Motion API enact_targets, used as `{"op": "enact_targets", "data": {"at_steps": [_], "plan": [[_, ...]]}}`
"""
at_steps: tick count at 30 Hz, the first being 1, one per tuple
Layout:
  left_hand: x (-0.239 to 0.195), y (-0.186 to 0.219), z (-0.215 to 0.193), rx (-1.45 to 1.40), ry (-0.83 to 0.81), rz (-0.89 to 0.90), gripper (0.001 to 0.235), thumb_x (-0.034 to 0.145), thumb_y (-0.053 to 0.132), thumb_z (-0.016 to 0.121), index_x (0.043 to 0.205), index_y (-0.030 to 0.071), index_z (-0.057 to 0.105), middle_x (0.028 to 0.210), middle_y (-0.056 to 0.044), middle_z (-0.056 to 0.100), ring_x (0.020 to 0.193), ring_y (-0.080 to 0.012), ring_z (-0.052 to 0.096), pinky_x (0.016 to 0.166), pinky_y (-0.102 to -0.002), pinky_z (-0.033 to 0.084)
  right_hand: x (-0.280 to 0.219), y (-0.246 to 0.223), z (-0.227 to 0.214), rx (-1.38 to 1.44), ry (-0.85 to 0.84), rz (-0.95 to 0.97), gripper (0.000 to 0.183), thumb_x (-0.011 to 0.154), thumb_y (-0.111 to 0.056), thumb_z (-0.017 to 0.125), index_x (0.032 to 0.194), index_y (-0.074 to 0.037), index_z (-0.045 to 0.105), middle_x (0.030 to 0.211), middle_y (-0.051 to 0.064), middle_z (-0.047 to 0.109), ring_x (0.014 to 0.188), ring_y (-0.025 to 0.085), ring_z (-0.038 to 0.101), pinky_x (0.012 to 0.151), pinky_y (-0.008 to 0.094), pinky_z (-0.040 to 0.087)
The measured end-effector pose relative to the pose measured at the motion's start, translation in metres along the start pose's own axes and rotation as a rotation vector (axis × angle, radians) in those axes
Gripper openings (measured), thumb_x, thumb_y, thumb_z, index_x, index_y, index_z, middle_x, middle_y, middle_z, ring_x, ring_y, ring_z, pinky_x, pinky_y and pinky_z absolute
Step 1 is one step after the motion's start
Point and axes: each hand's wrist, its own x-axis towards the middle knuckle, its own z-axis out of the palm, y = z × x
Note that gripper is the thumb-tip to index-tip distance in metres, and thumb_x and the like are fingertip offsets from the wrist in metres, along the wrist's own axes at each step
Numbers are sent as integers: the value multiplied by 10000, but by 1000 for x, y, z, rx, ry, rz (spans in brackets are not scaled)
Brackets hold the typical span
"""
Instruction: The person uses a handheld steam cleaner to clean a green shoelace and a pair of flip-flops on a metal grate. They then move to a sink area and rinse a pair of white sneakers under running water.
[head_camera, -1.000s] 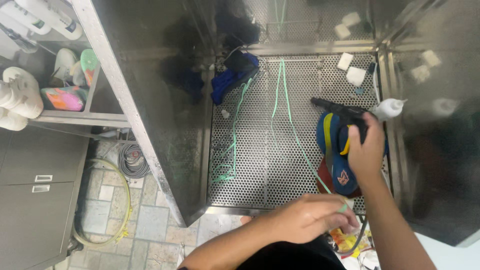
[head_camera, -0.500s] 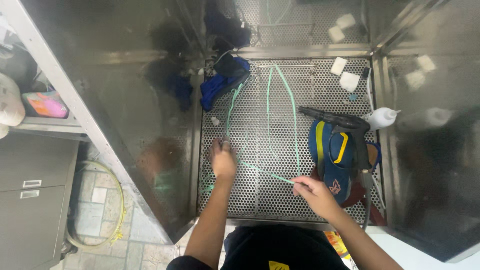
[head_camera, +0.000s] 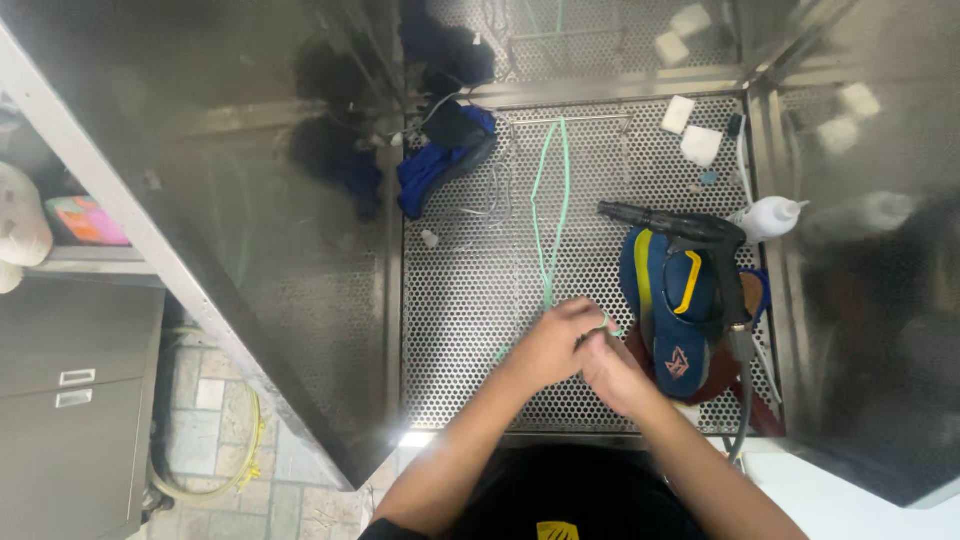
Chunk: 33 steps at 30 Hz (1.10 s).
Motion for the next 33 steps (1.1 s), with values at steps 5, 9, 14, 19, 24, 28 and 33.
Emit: {"op": "enact_targets", "data": {"at_steps": [5, 9, 14, 19, 24, 28, 33], "plan": [[28, -58, -49, -289, -424, -376, 294, 937, 320, 724, 1089, 84, 812, 891, -71, 812, 871, -168, 774, 833, -297, 593, -44, -25, -1, -556, 235, 83, 294, 1007, -238, 646, 1227, -47, 686, 914, 17, 565, 781, 104, 513, 683, 268, 424], [55, -155, -57, 603, 17, -651, 315, 1086, 363, 623, 1128, 88, 772, 1103, -148, 750, 991, -360, 723, 932, -445, 561, -83, -60, 35, -815, 276, -10, 168, 955, -189, 706, 1004, -28, 699, 840, -45, 651, 777, 61, 584, 685, 256, 495], [41, -232, -35, 807, 376, -335, 443, 708, 150, 752, 1137, 38, 756, 1376, -244, 621, 1201, -481, 560, 931, -556, 442, -107, -87, 76, -925, 191, -41, 151, 961, -145, 699, 1057, -31, 679, 878, -55, 638, 824, 31, 528, 745, 240, 476], [24, -199, -3, 462, 215, -609, 166, 883, 65, 653, 983, 68, 786, 1048, -176, 761, 959, -337, 736, 889, -410, 584, -75, -82, 63, -879, 324, -130, 259, 894, -126, 683, 1145, -65, 659, 898, -33, 672, 797, 63, 584, 712, 256, 491], [-6, -61, 31, -130, -171, -288, 143, 808, 12, 743, 940, 66, 751, 870, -106, 769, 772, -195, 755, 733, -325, 611, -12, -49, 23, -620, 412, -218, 269, 941, -192, 663, 1189, -95, 628, 1042, -37, 699, 976, 52, 638, 867, 236, 500], [-2, 14, 25, -332, -322, -49, 143, 852, 14, 728, 986, 57, 703, 978, -80, 739, 860, -186, 735, 757, -323, 613, 6, -38, -13, -624, 111, 144, 274, 935, -279, 685, 1068, -39, 673, 861, 74, 671, 712, 178, 624, 600, 348, 499], [28, 0, 13, -178, -74, -49, 244, 815, 42, 768, 992, 55, 602, 1033, -118, 713, 989, -272, 703, 879, -385, 561, -26, -27, -14, 110, 181, 339, 212, 968, -270, 635, 1051, -76, 643, 771, 7, 594, 632, 130, 560, 636, 360, 506]]}}
